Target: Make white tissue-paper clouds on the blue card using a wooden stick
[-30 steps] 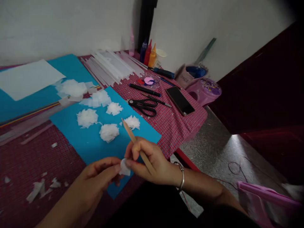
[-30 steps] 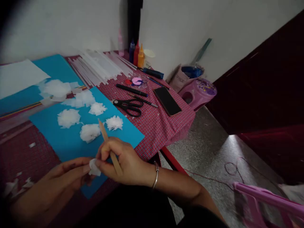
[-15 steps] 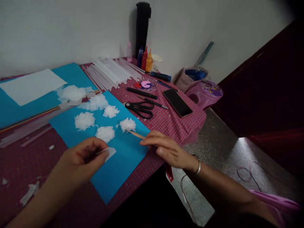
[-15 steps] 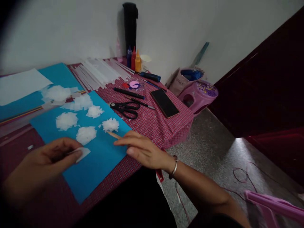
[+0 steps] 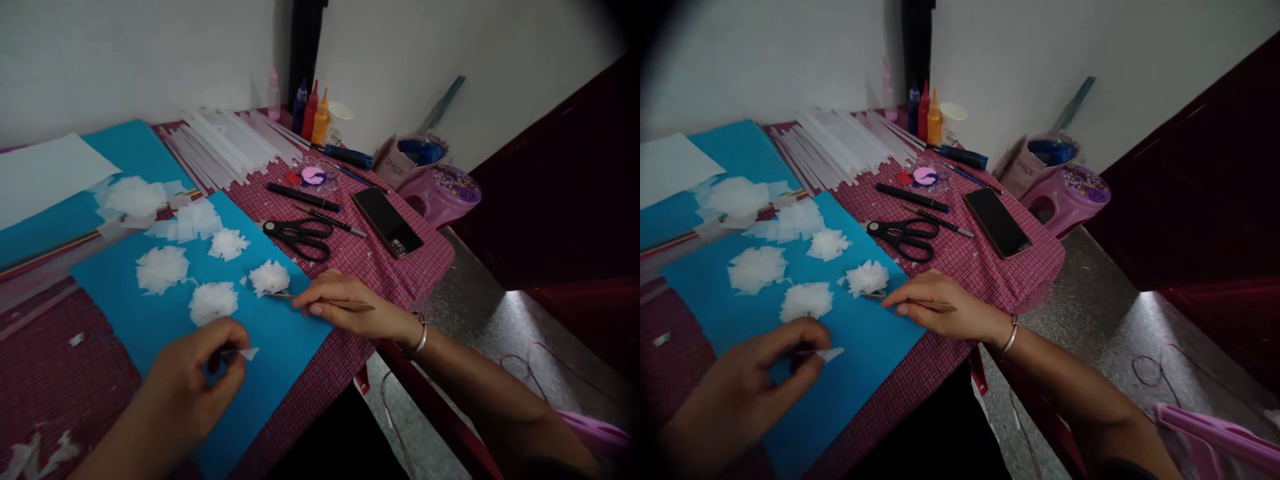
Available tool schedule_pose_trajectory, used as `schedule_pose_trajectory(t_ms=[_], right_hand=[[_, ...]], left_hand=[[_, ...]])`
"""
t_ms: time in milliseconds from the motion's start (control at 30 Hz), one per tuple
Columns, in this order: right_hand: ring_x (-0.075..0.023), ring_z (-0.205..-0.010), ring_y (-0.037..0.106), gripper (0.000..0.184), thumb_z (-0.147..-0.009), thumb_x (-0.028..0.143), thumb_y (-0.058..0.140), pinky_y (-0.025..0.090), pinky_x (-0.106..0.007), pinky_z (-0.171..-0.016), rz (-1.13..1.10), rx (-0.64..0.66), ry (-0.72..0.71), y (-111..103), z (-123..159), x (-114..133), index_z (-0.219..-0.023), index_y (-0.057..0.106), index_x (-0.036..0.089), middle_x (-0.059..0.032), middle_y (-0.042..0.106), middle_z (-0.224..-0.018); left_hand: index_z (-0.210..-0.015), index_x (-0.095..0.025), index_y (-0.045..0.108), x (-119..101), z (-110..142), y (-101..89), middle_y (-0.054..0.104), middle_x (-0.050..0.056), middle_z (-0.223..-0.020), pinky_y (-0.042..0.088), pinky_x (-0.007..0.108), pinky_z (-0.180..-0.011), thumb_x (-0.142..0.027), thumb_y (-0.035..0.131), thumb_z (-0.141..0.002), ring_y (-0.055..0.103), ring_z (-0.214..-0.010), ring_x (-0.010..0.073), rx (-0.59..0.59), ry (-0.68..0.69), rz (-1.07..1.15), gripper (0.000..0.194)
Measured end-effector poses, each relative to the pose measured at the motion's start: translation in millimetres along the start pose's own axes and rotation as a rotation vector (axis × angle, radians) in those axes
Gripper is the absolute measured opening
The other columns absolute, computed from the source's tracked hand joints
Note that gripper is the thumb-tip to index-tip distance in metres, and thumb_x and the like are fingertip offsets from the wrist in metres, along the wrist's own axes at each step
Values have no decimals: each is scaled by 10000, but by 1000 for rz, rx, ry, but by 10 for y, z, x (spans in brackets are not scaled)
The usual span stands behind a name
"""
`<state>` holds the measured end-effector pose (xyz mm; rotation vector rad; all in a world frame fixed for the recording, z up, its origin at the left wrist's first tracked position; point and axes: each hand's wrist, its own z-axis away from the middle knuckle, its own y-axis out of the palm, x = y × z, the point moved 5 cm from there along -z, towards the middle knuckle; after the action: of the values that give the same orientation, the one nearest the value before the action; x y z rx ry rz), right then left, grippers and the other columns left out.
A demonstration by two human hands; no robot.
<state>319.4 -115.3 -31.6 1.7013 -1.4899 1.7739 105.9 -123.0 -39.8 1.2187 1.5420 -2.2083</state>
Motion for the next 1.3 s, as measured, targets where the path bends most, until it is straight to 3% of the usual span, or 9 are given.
schedule_pose_trajectory(t_ms=[67, 167, 233, 367, 533, 733, 900, 1033, 1300], right_hand=[[-138, -854, 604, 204, -946, 187, 505, 455, -301, -805, -17, -11, 5, -9, -13, -11, -1093, 643, 154, -52, 684, -915], [-138, -866, 604, 198, -948, 203, 507, 466, -289, -796, -69, -49, 48, -20, -5, -38, -1076, 652, 161, -45, 683, -902], [-133, -849, 605, 199, -947, 229, 514, 476, -274, -768, -121, -66, 94, -21, 9, -67, -1072, 657, 169, -37, 682, -895], [-118, -840, 617, 209, -945, 254, 522, 492, -240, -728, -248, -74, 202, -12, 37, -141, -1087, 650, 168, -30, 681, -913], [-118, -826, 624, 213, -952, 268, 508, 497, -236, -715, -310, -113, 271, -29, 56, -178, -1076, 648, 167, -32, 686, -880], [-120, -808, 616, 195, -955, 241, 488, 493, -247, -719, -298, -98, 202, -53, 84, -133, -1022, 652, 159, -30, 673, -847], [-127, -783, 602, 196, -955, 249, 482, 488, -262, -711, -193, -69, 149, -58, 66, -100, -995, 654, 163, -27, 652, -824], [-122, -810, 600, 215, -967, 256, 459, 487, -253, -726, -163, -79, 195, -47, 67, -121, -1024, 647, 168, -27, 651, -856], [-119, -818, 632, 200, -961, 256, 473, 500, -234, -714, -269, -140, 279, -46, 98, -134, -1019, 641, 165, -29, 677, -871]], left_hand=[[-795, -257, 627, 82, -11, 55, 643, -2, -679, 460, 242, -538, -340, 524, -809, 599, -596, 162, 37, -69, 36, 132], [-890, -266, 654, 162, -48, 67, 677, 3, -704, 482, 240, -549, -416, 594, -769, 632, -608, 174, -20, -170, 76, 202], [-795, -262, 653, 172, -71, 53, 651, -11, -619, 464, 228, -502, -435, 622, -734, 610, -541, 164, -42, -207, 97, 187], [-568, -260, 634, 100, -105, 26, 615, -22, -506, 417, 218, -453, -384, 613, -713, 552, -449, 139, 33, -157, 107, 192], [-646, -269, 666, 28, -148, -48, 648, -5, -635, 444, 224, -521, -359, 583, -775, 588, -546, 143, 87, -28, 58, 177], [-802, -268, 665, 71, -239, -112, 670, 23, -790, 462, 240, -576, -363, 517, -839, 619, -653, 166, 85, 61, -145, 180], [-850, -247, 652, 117, -153, 48, 660, 56, -866, 503, 286, -663, -291, 452, -858, 627, -801, 216, 177, 117, -315, 205], [-913, -231, 648, 107, -40, 141, 649, 76, -982, 502, 364, -779, -137, 454, -808, 602, -929, 255, 162, 144, -439, 240], [-865, -238, 597, 23, 5, 111, 634, 52, -887, 483, 299, -632, -173, 464, -816, 601, -798, 220, 134, 146, -387, 157]])
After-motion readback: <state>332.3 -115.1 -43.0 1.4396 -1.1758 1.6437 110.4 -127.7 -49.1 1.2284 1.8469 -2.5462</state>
